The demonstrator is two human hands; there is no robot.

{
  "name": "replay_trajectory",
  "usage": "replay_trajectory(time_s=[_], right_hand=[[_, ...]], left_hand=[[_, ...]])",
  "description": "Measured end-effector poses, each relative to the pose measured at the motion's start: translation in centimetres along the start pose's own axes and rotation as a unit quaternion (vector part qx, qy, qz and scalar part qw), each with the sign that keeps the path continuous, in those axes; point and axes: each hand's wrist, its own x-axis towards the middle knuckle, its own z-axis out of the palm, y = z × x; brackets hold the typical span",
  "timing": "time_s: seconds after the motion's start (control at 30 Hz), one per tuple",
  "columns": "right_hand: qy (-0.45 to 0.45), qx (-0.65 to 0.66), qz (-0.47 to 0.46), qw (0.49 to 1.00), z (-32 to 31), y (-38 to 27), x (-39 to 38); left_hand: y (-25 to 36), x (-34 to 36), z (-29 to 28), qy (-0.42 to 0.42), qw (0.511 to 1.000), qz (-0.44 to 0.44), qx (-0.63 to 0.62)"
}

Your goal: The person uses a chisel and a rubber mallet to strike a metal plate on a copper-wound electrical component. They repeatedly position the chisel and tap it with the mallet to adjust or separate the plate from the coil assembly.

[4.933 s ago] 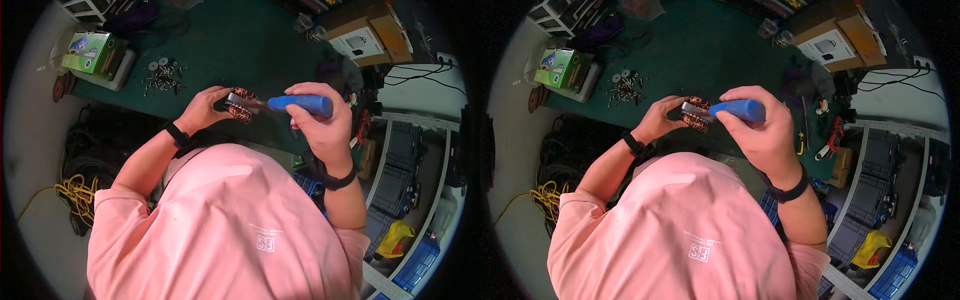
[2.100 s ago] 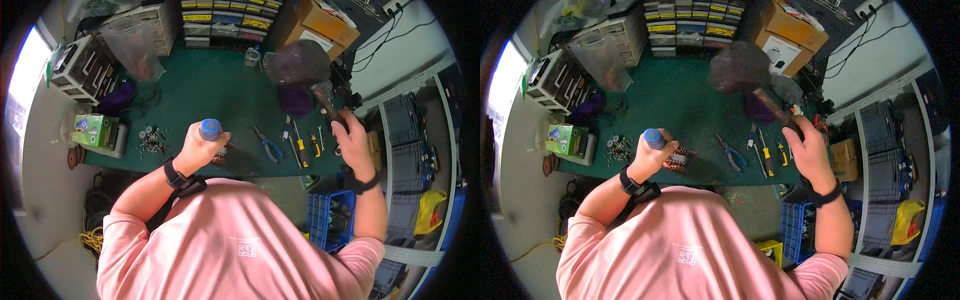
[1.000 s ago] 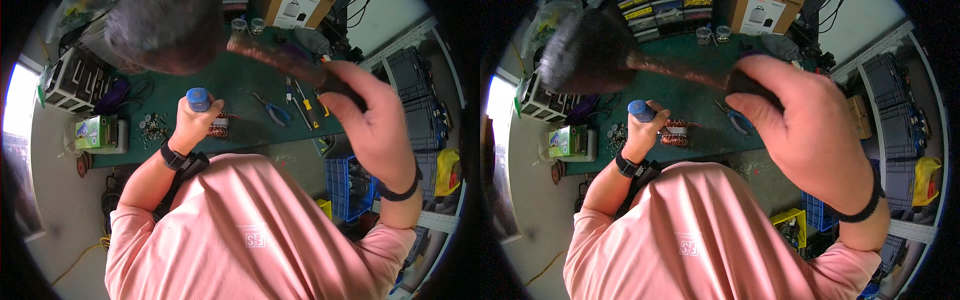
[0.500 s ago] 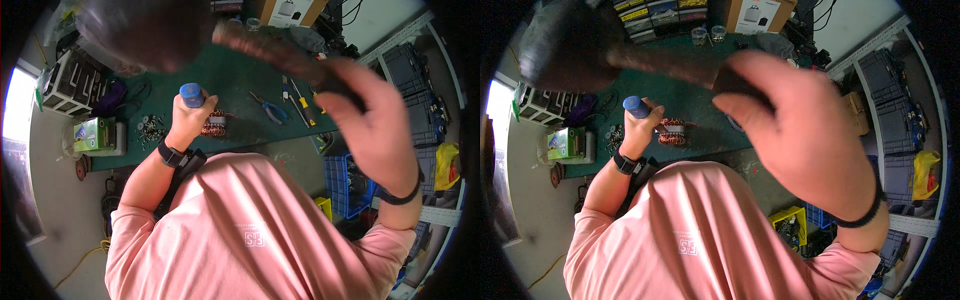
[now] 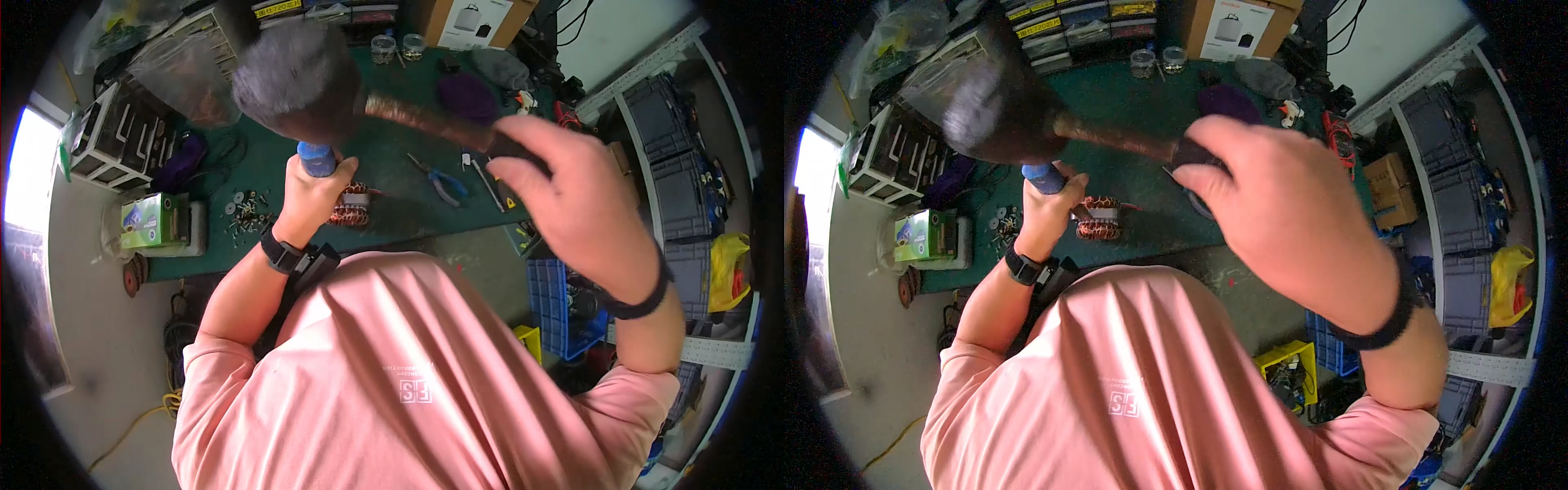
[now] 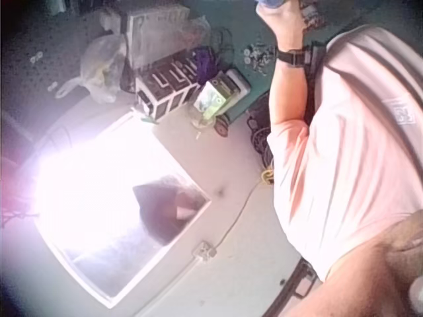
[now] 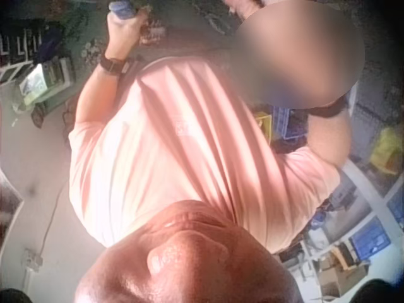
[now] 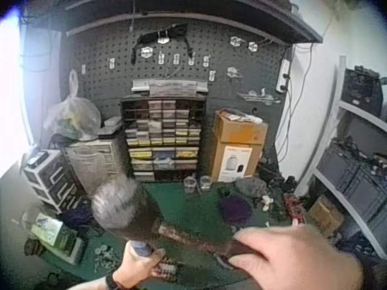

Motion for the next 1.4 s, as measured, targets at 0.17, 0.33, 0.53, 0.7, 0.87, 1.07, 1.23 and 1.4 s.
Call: replay_trajectory(time_s=[0.17,0.33,0.53,0.7,0.87,1.07,1.23,1.4], right_hand=[[0.023,0.109,-0.044,0.993,-0.5,-0.8,-0.2],[-0.053,0.061,0.035,0.996,-0.1,-0.1,0.0],[-0.008,0.146,-0.042,0.988,-0.4,-0.8,-0.5],[-0.030,0.105,0.015,0.994,0.3,-0.1,-0.5],[0.018,0.139,-0.017,0.990,-1.1,-1.0,-0.3],[0.014,0.154,-0.016,0.988,-0.1,1.1,-0.2],[0.042,0.167,0.010,0.985,-0.3,2.1,-0.2],[0.041,0.195,0.032,0.979,0.4,3.4,0.3]], left_hand=[[0.0,0.0,-0.3,0.007,1.000,-0.020,-0.004],[0.1,0.0,-0.1,0.001,1.000,-0.001,-0.004],[0.1,0.1,-0.2,0.007,1.000,-0.008,0.026],[0.6,-0.2,-0.1,0.007,1.000,0.020,0.001],[0.3,0.0,-0.1,0.019,0.999,-0.023,-0.018],[1.0,-0.2,-0.4,0.005,0.999,-0.029,-0.035],[1.7,0.3,-1.6,0.033,0.998,0.054,-0.019],[1.5,-0.5,-1.7,0.050,0.995,0.027,-0.080]])
